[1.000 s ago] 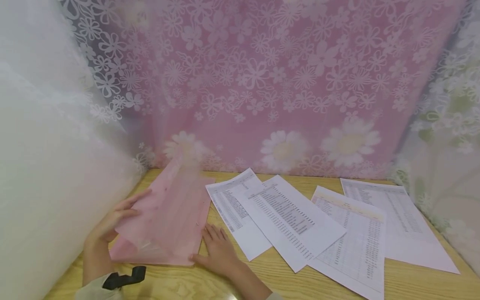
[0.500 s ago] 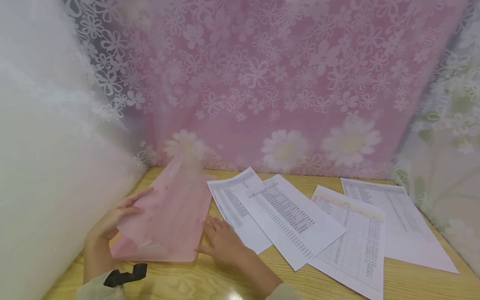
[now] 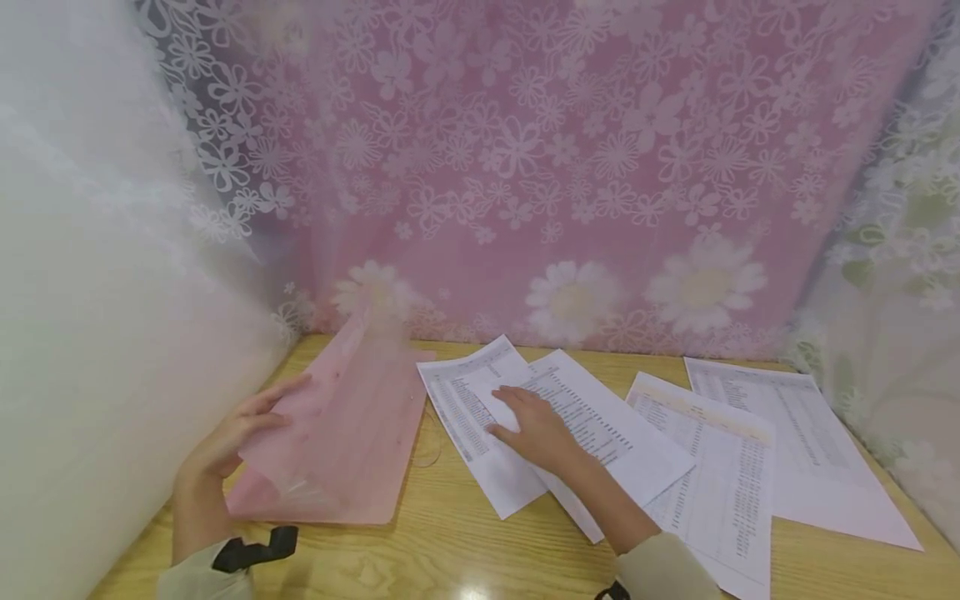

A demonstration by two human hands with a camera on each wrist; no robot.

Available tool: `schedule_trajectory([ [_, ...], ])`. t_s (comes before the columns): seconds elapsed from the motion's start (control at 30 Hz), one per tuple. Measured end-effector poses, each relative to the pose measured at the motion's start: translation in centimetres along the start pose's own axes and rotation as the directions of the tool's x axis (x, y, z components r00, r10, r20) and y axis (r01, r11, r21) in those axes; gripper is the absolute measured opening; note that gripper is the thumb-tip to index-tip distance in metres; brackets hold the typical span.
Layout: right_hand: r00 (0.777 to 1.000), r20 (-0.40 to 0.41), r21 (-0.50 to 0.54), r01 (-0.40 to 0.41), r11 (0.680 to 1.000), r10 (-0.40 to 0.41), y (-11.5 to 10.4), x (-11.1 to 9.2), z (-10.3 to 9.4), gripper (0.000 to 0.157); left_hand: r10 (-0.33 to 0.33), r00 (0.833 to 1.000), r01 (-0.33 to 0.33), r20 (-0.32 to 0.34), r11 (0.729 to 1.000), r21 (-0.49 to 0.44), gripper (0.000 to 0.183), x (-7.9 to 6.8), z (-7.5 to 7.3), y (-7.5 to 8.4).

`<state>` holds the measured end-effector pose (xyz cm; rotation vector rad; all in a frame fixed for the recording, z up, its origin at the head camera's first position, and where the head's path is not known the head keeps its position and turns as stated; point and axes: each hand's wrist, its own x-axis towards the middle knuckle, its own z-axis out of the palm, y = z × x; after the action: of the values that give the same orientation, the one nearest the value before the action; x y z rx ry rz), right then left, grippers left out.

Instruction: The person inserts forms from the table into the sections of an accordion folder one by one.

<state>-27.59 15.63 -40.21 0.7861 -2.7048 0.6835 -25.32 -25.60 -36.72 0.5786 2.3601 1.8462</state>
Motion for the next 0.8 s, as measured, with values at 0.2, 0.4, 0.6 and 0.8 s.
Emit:
schedule_trajectory([
  [0.2,0.982,-0.023,0.017,-0.186,0.982,0.187,6.1,-2.3,-3.3,0.05,-0.011,1.0,0.011,0.008,1.0,-0.002,0.054,0.1,0.1,0.0],
  [0.4,0.955,-0.014,-0.042,-0.297,0.954,0.296,11.1,-5.5,-5.4,0.051,-0.006,1.0,0.006,0.003,1.0,-0.012,0.053,0.0,0.0,0.1],
  [0.6,0.926,0.039,-0.162,-0.366,0.917,0.376,14.1,-8.1,-5.6,0.059,-0.004,1.0,0.004,0.002,1.0,-0.019,0.053,0.1,0.0,0.2],
  [0.8,0.886,0.092,-0.251,-0.421,0.872,0.454,15.1,-8.9,-4.8,0.077,0.001,1.0,-0.002,-0.009,1.0,-0.014,0.053,-0.1,-0.1,0.0],
])
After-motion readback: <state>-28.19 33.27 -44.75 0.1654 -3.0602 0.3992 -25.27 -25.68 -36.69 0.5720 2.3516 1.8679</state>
